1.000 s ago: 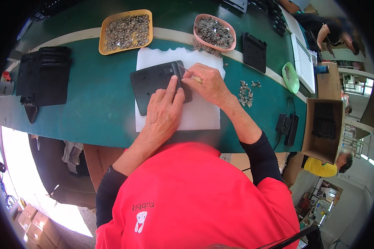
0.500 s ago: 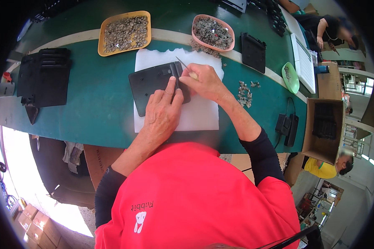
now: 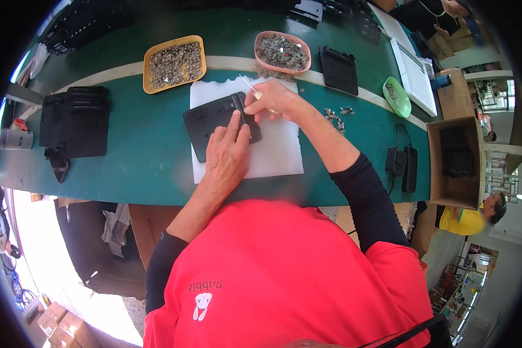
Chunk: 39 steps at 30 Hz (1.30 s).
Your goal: The person uses a screwdriver to tighten screws on the back of a black electronic device, likely a hard drive enclosure. They repeatedly pick up the device, secure it with screws, and place it back on the table among other similar units and trays of small parts.
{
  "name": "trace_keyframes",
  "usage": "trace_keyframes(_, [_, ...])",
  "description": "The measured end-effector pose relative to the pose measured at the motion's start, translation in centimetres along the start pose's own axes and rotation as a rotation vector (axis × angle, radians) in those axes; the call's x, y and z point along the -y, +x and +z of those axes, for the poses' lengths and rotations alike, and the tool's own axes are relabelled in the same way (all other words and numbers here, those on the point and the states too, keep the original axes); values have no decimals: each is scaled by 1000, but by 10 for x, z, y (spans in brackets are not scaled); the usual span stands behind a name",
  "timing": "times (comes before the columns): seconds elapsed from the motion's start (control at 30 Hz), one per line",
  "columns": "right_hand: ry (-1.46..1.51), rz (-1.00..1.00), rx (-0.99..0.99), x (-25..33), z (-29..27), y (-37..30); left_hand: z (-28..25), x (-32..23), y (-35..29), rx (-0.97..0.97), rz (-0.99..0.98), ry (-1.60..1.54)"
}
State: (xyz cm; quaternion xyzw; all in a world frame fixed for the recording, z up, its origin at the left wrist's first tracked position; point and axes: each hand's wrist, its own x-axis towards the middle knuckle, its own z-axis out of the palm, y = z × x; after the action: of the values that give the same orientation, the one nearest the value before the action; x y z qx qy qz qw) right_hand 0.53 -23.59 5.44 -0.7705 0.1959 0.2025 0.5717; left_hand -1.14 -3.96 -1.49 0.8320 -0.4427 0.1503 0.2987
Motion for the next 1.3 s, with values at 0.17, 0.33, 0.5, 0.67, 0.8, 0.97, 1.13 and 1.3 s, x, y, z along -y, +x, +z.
trace_keyframes(0.17, [360, -122, -148, -25, -1, -9, -6, -5, 2, -22, -28, -46])
trace_keyframes(0.33, [392, -295, -209, -30, 10, -16, -12, -6, -8, -64, 37, -47])
trace_keyframes(0.5, [524, -614, -303, -15, 36, -14, -16, -9, -9, -75, 85, -53])
trace_keyframes(0.67, [455, -667, -259, -15, 48, -7, -18, -8, -8, -77, 106, -63])
trace_keyframes(0.8, [359, -700, -252, -18, 55, -3, -16, -7, -7, -72, 90, -84])
trace_keyframes(0.97, [242, -708, -312, -18, 66, 5, -17, -8, -7, -56, 106, -52])
trace_keyframes(1.13, [337, -619, -276, -8, 57, 13, -23, -10, -7, 67, 193, 55])
trace_keyframes(1.3, [804, -686, -382, -35, 36, 15, -20, -6, -2, 52, 313, 75])
